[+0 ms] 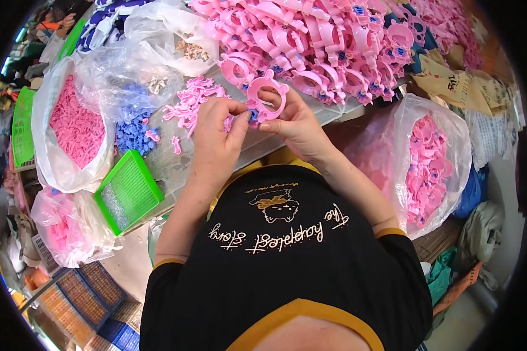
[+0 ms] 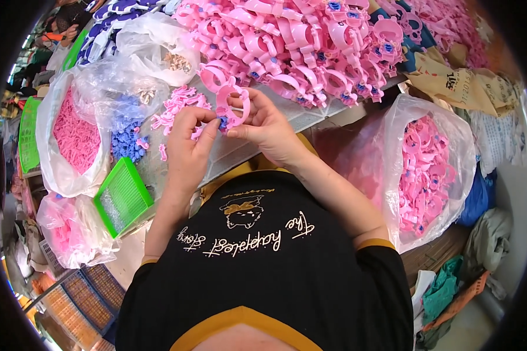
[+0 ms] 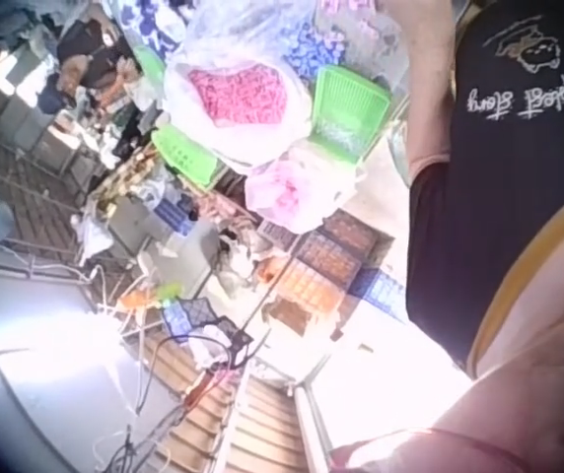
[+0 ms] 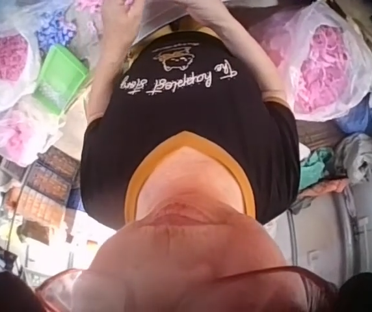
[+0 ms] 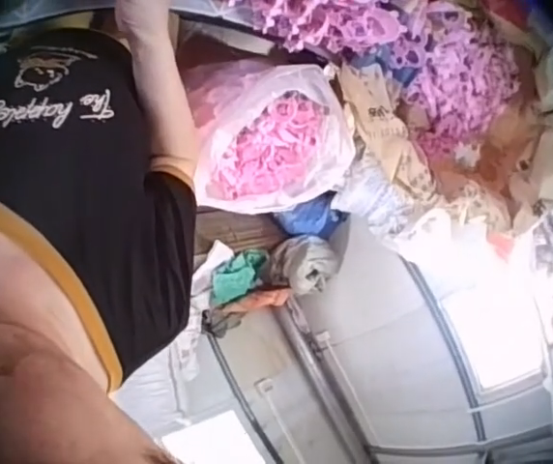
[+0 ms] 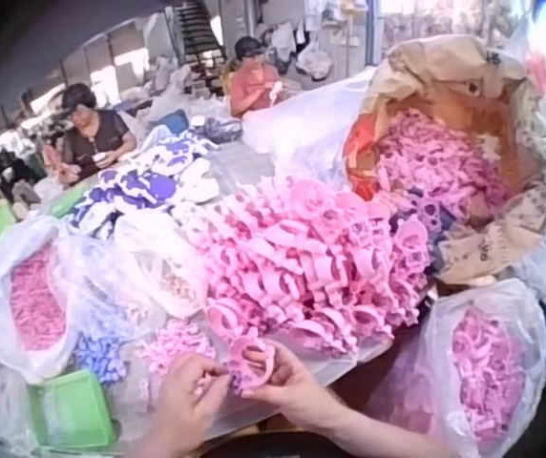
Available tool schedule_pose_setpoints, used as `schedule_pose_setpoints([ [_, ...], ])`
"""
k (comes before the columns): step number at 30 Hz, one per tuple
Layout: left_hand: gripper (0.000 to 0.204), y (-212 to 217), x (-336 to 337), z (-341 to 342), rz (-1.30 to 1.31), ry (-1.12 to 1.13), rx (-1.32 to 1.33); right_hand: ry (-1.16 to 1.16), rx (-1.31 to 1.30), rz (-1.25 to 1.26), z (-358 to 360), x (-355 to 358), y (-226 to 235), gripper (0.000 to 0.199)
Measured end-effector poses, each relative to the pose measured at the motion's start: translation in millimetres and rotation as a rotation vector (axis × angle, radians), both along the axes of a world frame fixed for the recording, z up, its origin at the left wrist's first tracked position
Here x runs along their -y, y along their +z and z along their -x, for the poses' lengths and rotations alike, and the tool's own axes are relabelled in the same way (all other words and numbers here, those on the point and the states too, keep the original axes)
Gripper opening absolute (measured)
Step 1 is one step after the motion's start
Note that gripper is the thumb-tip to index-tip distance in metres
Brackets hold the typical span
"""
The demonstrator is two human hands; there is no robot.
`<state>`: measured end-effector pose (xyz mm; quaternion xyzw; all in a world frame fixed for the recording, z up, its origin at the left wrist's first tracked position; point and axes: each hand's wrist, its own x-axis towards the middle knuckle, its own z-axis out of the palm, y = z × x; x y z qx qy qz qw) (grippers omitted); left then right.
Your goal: Assembling plastic toy watches by snapping decorative pieces into the watch frames.
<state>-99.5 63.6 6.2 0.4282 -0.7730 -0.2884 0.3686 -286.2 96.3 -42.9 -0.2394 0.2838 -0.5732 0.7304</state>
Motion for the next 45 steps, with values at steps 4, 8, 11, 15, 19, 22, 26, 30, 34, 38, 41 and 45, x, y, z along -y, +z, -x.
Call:
schedule_pose_setpoints([
  [4,0.013,-3.7,-6.5,10.7,-0.028,0.05,-0.049,-0.039,-0.001,0.003,-1.2,-2.7,0.8,0.075],
  [8,0.017,-7.7,-10.1,15.9,0.071,0.11,-0.04,-0.042,-0.021,0.042,-0.8,-2.4,-5.9,0.075],
  [11,0.015,-10.8,-11.9,10.1,-0.062,0.106,-0.094,-0.002,-0.02,0.034,1.6,-4.4,-1.3,0.071],
  [15,0.009,-11.6,9.1,-5.9,-0.169,0.189,-0.212,0.021,0.023,-0.018,7.6,-6.8,4.7,0.057],
  [19,0.017,-3.8,72.8,-33.6,0.133,0.382,-0.02,0.12,0.02,-0.076,14.0,-9.0,-5.2,0.041],
  [22,0.021,-8.4,119.1,-48.7,0.315,0.356,0.258,0.159,-0.032,-0.05,4.3,-11.4,0.2,0.038],
  [26,0.021,1.3,143.6,-57.6,0.331,0.365,0.403,0.231,-0.07,-0.036,1.7,-12.7,-20.5,0.036],
  [30,0.022,32.7,136.7,-90.6,0.171,0.594,0.423,0.2,-0.001,-0.05,5.0,-12.8,-22.1,0.039],
  [34,0.021,-9.6,150.8,-145.9,0.065,0.406,0.745,0.204,0.025,-0.078,1.4,-6.9,-21.6,0.04],
  [38,0.025,-42.5,152.7,-123.1,0.022,0.405,0.69,0.206,0.021,-0.137,1.7,-3.3,-25.2,0.04],
  [41,0.025,-55.4,157.8,-114.4,-0.002,0.474,0.753,0.192,0.016,-0.127,2.7,-7.2,-24.7,0.04],
  [45,0.027,-65.1,168.8,-124.1,-0.034,0.434,0.783,0.176,0.034,-0.142,2.7,-8.7,-22.7,0.038],
])
